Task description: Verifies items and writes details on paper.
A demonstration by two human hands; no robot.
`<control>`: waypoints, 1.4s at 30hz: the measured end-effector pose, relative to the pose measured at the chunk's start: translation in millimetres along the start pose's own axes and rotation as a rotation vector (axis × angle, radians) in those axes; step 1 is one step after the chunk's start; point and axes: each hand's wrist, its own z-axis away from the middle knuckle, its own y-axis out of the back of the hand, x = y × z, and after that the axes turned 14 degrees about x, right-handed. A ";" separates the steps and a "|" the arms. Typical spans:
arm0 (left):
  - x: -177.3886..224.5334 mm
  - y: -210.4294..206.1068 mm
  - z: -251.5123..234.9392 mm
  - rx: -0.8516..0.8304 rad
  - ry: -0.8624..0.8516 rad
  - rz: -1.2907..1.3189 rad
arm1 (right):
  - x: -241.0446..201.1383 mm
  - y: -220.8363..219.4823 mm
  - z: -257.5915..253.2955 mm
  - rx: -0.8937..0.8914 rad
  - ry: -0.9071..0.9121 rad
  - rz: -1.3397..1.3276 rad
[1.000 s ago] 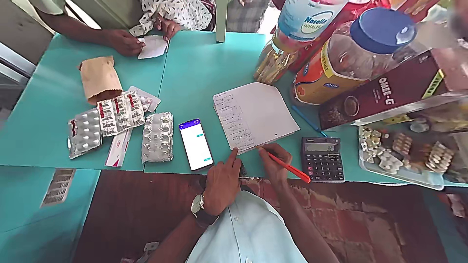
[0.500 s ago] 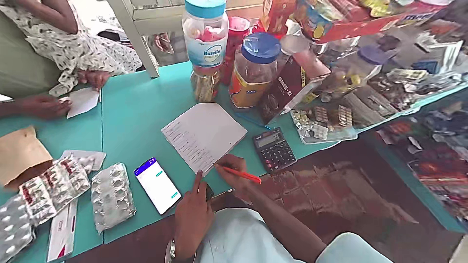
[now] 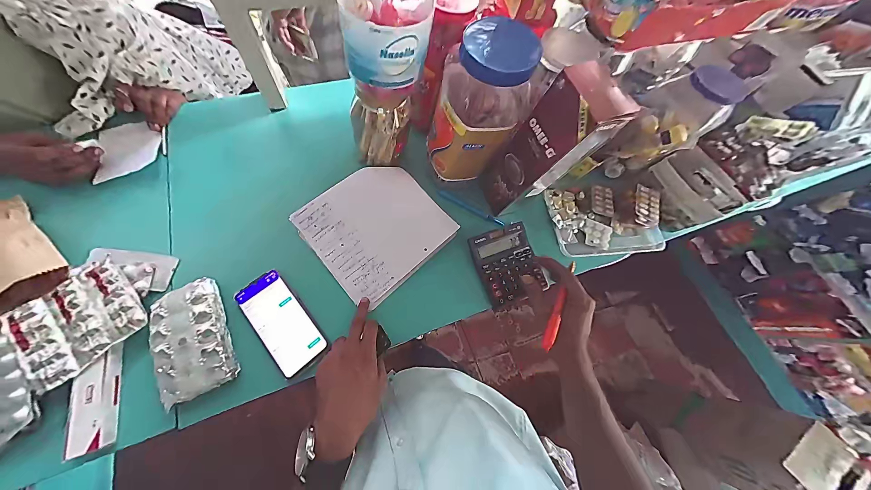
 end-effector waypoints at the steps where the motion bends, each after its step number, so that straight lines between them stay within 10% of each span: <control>1: 1.6 1.5 -0.1 -0.017 0.011 -0.002 | 2.7 6.1 -2.5 -0.074 -0.047 0.055; 5: 2.2 10.6 -2.1 -0.119 0.068 -0.019 | 9.6 -7.8 8.6 -0.305 0.045 0.141; 12: 6.5 9.7 -3.3 -0.090 0.091 0.046 | -21.3 -22.1 13.5 -0.201 -0.035 0.058; 16: 0.7 16.8 -2.7 -0.200 0.128 0.095 | -37.7 -34.8 21.4 -0.063 0.247 -0.301; 29: -60.4 50.2 109.9 0.097 0.128 0.321 | -115.2 -98.5 75.7 -0.425 0.483 -0.728; 36: -98.2 34.0 136.4 -0.362 0.512 0.247 | -99.3 -78.0 65.8 -0.365 0.476 -0.621; 42: -159.0 -77.9 189.9 -0.507 0.707 0.168 | -67.5 -44.5 57.2 -0.228 0.427 -0.511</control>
